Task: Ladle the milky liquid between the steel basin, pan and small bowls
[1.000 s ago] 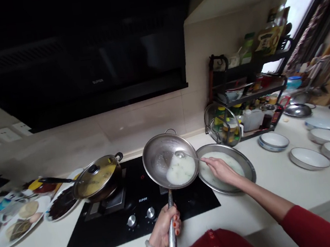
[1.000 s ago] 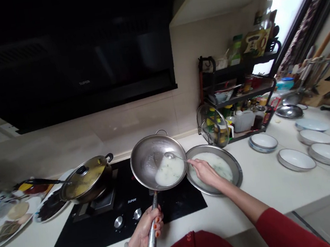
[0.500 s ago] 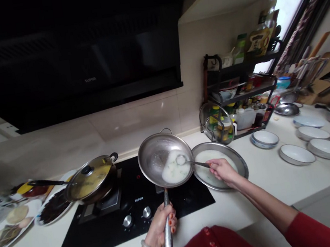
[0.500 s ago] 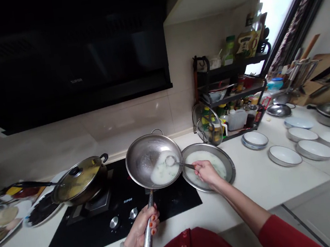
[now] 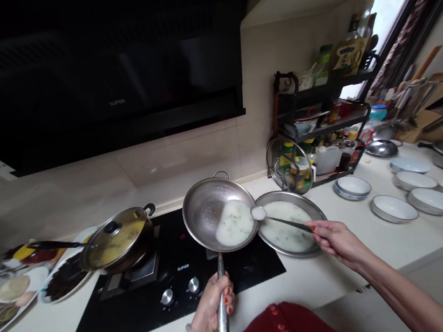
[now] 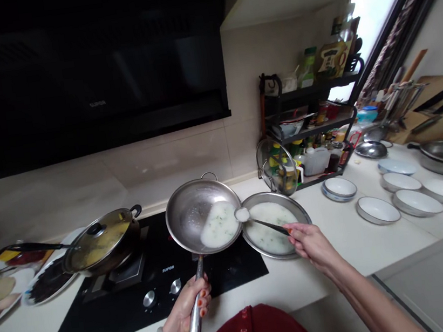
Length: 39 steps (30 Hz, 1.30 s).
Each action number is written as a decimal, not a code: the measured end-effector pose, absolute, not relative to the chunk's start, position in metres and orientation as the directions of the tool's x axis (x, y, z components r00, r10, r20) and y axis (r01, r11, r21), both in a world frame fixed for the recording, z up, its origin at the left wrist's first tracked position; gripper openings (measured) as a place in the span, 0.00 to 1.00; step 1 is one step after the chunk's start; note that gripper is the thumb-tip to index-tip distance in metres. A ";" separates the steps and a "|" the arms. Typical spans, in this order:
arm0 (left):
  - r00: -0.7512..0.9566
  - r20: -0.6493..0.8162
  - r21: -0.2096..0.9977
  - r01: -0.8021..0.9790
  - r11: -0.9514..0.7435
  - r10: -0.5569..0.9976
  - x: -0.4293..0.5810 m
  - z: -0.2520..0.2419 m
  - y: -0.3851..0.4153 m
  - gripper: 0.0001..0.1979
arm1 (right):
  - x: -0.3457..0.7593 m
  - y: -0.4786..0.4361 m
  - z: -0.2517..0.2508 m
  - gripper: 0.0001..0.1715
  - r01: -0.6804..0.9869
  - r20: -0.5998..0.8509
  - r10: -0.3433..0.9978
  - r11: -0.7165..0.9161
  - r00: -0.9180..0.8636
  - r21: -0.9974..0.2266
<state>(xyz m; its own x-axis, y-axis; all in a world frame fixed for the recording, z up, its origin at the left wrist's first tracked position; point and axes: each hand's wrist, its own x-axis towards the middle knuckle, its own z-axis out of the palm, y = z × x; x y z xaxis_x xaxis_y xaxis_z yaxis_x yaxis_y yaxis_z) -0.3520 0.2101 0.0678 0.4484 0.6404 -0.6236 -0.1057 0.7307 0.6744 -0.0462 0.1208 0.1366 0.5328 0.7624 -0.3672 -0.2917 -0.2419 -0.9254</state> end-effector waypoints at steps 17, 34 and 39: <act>0.468 -0.595 0.692 -0.116 0.713 0.653 -0.354 0.062 0.209 0.16 | -0.012 0.048 0.057 0.23 0.893 0.486 0.803 -0.120 0.344 -0.435; 0.465 -0.598 0.689 -0.117 0.715 0.653 -0.353 0.064 0.209 0.15 | -0.078 0.117 0.084 0.24 0.580 0.209 0.868 -0.106 0.451 -0.808; 0.451 -0.603 0.695 -0.108 0.711 0.658 -0.353 0.064 0.209 0.15 | -0.095 0.148 0.083 0.24 0.740 0.295 0.916 -0.004 0.273 -0.673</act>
<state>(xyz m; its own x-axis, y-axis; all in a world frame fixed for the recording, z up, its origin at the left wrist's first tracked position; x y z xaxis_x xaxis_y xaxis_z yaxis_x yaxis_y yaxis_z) -0.3528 0.2091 0.0640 0.4507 0.6582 -0.6030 -0.1078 0.7107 0.6952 -0.0949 0.1485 0.0829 0.2732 0.9157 0.2948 0.7397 -0.0041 -0.6729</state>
